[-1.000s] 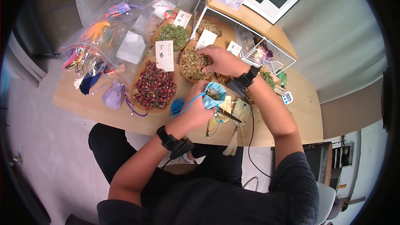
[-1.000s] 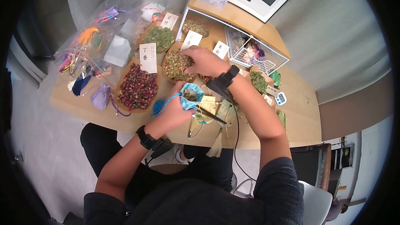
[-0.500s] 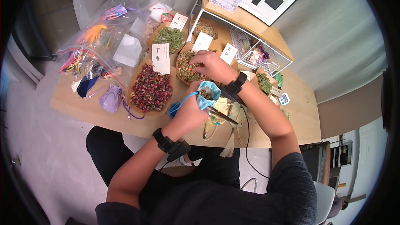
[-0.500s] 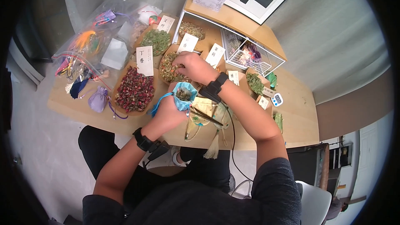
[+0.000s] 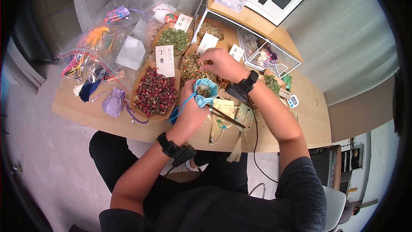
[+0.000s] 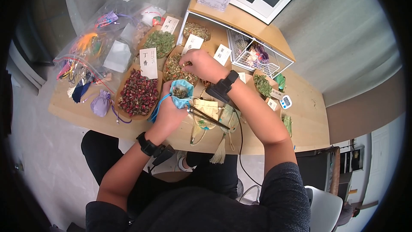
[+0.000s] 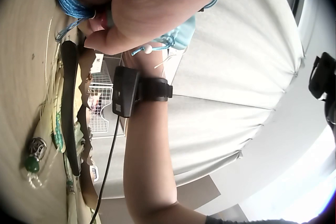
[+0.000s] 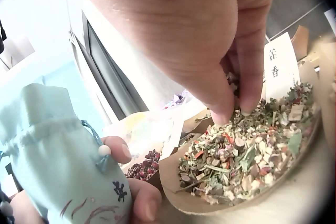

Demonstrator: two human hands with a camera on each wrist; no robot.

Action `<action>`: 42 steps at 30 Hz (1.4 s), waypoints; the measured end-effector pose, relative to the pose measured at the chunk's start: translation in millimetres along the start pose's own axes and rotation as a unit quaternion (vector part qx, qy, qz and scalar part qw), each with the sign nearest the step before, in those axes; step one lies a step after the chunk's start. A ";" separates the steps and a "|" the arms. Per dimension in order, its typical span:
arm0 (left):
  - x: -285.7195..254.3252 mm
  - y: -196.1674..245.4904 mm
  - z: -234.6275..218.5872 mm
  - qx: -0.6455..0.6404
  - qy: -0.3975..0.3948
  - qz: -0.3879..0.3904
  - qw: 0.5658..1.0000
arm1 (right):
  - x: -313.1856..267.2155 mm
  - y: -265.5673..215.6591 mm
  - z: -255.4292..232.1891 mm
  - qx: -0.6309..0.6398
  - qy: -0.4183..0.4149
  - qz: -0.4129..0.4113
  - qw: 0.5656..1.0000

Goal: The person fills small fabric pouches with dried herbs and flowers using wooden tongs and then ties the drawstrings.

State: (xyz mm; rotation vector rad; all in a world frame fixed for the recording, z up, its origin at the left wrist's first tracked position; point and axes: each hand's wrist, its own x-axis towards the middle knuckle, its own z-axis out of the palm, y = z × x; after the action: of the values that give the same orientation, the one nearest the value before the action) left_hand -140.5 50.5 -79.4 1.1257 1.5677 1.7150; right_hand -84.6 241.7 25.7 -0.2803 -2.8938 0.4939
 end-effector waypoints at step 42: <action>3.3 4.0 -2.2 0.040 0.012 0.006 0.999 | -33.6 -102.3 -48.4 0.044 -0.092 -0.068 0.993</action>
State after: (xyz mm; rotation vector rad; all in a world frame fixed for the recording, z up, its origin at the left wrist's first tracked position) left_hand -143.6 51.5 -74.7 1.1605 1.6608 1.6927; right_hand -57.3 154.5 100.5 -0.0257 -3.0292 0.6523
